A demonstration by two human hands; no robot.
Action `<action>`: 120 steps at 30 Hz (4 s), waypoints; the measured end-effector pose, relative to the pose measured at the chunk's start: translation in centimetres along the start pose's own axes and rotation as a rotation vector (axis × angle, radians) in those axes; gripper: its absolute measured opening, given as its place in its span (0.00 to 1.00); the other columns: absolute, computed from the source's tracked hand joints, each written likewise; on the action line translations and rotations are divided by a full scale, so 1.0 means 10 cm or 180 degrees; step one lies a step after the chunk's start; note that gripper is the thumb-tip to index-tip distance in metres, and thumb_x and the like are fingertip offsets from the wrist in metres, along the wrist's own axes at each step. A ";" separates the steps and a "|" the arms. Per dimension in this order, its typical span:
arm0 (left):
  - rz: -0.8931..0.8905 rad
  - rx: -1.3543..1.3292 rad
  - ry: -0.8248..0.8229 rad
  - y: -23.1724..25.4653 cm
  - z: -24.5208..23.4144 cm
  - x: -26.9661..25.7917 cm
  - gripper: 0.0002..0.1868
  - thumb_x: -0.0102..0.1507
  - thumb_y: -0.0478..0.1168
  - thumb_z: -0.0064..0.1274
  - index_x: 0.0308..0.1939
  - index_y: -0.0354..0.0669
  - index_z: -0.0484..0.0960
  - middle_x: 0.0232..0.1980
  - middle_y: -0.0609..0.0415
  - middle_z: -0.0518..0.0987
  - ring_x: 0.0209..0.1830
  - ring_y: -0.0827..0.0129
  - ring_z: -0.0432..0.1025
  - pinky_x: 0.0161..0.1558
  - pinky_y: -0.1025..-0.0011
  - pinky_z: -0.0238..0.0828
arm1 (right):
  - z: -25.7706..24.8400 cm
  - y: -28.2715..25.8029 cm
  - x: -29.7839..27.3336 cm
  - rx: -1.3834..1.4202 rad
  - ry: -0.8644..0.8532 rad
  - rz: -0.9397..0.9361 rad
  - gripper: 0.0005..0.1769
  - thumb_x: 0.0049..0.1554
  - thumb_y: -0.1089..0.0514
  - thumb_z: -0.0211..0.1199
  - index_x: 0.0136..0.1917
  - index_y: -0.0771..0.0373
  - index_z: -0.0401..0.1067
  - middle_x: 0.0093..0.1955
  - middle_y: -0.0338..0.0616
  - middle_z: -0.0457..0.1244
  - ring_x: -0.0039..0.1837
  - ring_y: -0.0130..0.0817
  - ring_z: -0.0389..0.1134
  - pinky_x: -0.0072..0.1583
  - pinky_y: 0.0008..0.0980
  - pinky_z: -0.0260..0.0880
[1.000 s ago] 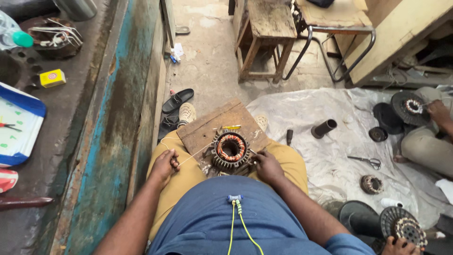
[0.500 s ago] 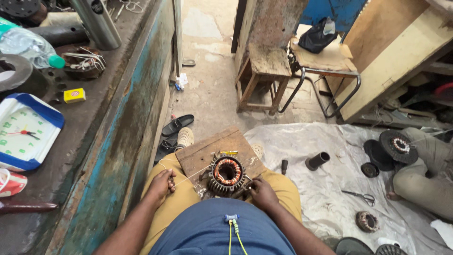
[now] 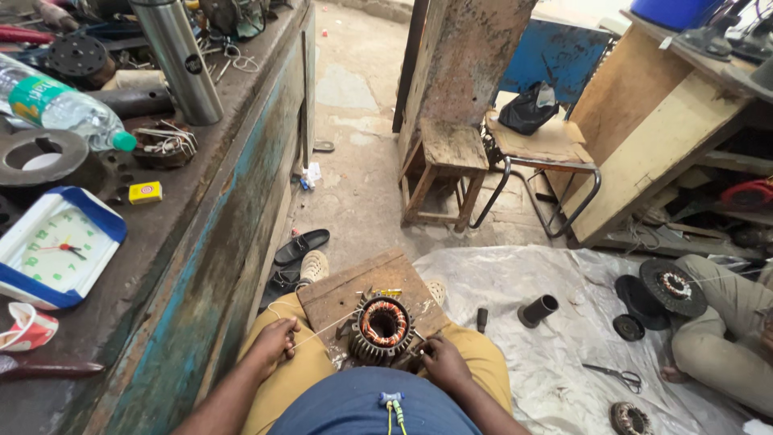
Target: The person winds copper wire into the slots of a motor stator, using a green-handled screwdriver to tuck and adjust the wire. The person also ties a white string around the stator to secure the windings.
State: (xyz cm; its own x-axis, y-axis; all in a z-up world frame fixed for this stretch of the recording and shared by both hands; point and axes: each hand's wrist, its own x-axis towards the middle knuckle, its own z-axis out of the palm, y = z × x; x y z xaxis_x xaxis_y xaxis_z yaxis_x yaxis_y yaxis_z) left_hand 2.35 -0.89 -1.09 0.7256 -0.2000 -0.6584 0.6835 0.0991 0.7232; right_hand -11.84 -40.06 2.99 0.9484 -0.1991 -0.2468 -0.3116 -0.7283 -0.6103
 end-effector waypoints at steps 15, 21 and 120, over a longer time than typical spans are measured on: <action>-0.0209 -0.0212 -0.0084 0.10 0.04 -0.04 0.14 0.70 0.48 0.45 0.37 0.42 0.75 0.22 0.61 0.60 0.18 0.74 0.56 0.23 0.74 0.58 | 0.04 0.09 0.06 -0.0161 0.0070 -0.0038 0.16 0.53 0.54 0.67 0.54 0.59 0.76 0.58 0.43 0.67 0.58 0.43 0.71 0.59 0.36 0.72; -0.0304 -0.0209 -0.0044 0.13 0.05 -0.06 0.15 0.70 0.49 0.46 0.36 0.43 0.74 0.23 0.62 0.60 0.19 0.73 0.57 0.24 0.74 0.58 | 0.03 0.07 0.06 0.0018 0.0089 -0.0301 0.16 0.50 0.56 0.67 0.53 0.60 0.77 0.57 0.43 0.67 0.58 0.41 0.72 0.61 0.34 0.72; 0.1557 0.1364 -0.1127 0.78 1.47 -1.07 0.17 0.69 0.50 0.48 0.46 0.43 0.86 0.29 0.63 0.75 0.28 0.79 0.66 0.34 0.77 0.67 | -0.64 -0.78 -0.44 0.2667 0.0258 -0.0649 0.17 0.63 0.57 0.59 0.63 0.67 0.71 0.60 0.45 0.70 0.65 0.33 0.69 0.67 0.33 0.67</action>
State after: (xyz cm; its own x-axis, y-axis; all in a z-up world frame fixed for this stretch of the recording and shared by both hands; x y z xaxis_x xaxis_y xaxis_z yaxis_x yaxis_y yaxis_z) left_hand -1.25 -12.33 14.65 0.8208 -0.5402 -0.1858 0.1453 -0.1172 0.9824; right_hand -13.20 -37.69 13.70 0.9818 -0.1865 -0.0371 -0.0449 -0.0379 -0.9983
